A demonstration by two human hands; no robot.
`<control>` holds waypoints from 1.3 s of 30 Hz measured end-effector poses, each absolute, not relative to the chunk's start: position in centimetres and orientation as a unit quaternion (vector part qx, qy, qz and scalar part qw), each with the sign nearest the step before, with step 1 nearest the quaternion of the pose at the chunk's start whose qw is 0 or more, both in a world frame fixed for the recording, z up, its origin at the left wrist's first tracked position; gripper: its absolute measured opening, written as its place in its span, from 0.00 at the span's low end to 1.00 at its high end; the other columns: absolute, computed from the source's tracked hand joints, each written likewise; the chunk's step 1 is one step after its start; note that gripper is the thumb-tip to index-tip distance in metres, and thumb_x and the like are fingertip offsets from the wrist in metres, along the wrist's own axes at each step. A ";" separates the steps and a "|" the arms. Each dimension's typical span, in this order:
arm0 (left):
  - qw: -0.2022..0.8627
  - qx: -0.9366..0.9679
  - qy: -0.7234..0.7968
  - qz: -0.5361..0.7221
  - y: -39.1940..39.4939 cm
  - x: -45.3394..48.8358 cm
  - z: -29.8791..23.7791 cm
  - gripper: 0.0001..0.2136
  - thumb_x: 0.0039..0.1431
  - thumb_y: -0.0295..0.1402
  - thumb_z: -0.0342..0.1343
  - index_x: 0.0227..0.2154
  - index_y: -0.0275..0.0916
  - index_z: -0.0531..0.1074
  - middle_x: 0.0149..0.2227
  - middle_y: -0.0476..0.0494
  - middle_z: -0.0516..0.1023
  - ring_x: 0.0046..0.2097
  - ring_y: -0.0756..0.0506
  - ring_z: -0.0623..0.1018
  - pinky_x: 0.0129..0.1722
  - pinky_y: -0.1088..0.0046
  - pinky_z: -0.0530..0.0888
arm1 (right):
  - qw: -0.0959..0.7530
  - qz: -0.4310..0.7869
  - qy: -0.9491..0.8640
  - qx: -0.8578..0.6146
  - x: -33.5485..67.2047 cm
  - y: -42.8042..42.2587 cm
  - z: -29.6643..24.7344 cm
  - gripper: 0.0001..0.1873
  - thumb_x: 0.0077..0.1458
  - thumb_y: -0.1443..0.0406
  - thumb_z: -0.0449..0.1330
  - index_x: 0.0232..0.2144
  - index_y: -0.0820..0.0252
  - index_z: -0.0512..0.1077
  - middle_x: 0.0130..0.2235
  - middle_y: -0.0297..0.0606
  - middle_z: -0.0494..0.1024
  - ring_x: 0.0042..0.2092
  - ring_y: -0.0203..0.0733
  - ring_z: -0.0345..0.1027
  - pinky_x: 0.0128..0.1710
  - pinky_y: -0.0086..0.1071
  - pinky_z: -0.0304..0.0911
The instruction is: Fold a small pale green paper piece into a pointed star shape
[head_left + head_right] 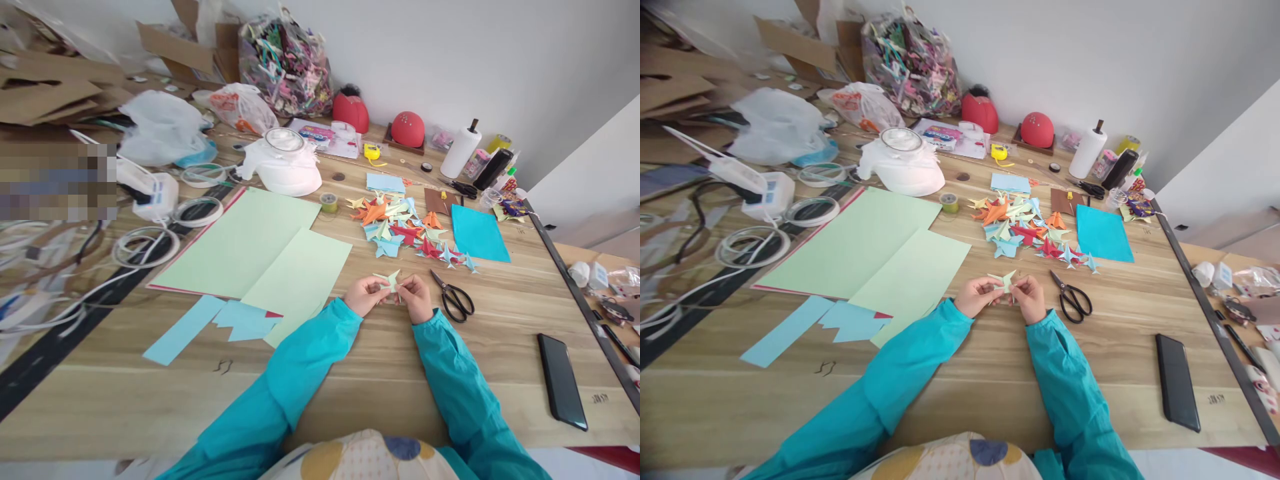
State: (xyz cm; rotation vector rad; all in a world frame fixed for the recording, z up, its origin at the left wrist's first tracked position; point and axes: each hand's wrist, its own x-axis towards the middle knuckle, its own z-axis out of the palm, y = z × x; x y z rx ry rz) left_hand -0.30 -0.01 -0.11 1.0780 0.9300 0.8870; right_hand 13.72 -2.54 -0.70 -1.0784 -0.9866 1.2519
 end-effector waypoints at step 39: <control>0.672 0.489 0.399 0.387 0.0 -0.3 -0.3 0.14 0.37 0.37 0.62 0.26 0.34 0.69 0.17 0.50 0.71 0.20 0.52 0.70 0.21 0.76 0.68 | 0.551 0.562 -0.419 -0.453 13.7 -2.5 -0.6 0.14 0.40 0.61 0.64 0.24 0.58 0.62 0.17 0.26 0.69 0.17 0.33 0.63 0.14 0.27 0.60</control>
